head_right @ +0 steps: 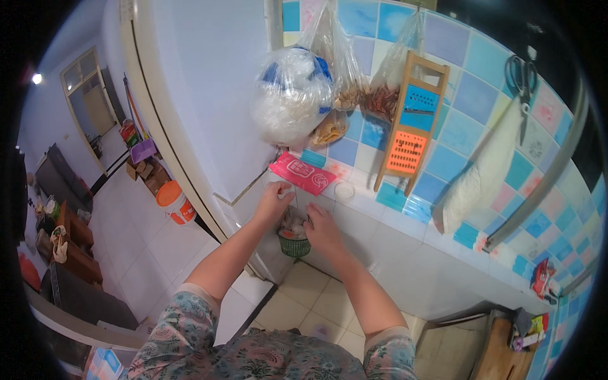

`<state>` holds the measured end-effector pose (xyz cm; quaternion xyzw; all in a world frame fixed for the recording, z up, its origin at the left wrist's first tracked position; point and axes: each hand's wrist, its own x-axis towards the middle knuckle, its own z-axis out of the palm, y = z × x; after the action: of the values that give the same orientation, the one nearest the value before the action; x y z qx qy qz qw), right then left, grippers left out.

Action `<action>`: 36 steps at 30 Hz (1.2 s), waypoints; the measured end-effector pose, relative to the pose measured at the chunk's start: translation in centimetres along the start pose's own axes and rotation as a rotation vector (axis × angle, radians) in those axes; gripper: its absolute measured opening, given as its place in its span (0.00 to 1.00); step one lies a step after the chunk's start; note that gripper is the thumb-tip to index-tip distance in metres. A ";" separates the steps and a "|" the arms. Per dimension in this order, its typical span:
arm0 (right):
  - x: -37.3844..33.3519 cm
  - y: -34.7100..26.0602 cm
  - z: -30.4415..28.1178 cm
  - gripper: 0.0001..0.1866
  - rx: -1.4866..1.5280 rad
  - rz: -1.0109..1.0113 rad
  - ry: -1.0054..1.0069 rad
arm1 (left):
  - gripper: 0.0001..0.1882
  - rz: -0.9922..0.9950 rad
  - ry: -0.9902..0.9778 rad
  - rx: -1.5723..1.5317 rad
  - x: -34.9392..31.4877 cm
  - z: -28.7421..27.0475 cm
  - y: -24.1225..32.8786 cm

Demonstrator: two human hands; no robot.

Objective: The person washes a translucent plastic container and its lid in a kitchen sink. They rinse the items under running water, wipe them with a white tissue, and scrub the surfaces with a sponge. The person handles the plastic parts individually, rinsing and wiping them repeatedly before placing them in the sink.

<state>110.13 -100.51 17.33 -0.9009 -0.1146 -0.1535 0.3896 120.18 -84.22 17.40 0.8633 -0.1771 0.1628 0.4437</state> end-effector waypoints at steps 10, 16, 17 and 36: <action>8.2 6.2 2.5 0.27 -0.510 -0.104 0.027 | 0.17 0.038 0.018 0.355 9.8 6.1 -2.9; 9.9 4.8 2.1 0.24 -0.539 -0.072 0.002 | 0.15 -0.037 0.040 -0.059 13.3 6.6 -8.0; 10.5 4.2 1.9 0.23 -0.546 -0.035 0.010 | 0.15 -0.047 0.065 -0.144 13.5 6.8 -8.6; 20.6 5.3 4.1 0.07 -0.869 -0.166 -0.160 | 0.10 -0.096 -0.067 -0.323 11.5 4.1 -8.1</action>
<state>131.72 -99.23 18.71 -0.9777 -0.1411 -0.1478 -0.0486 134.55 -85.07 14.43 0.7932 -0.1741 0.0818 0.5778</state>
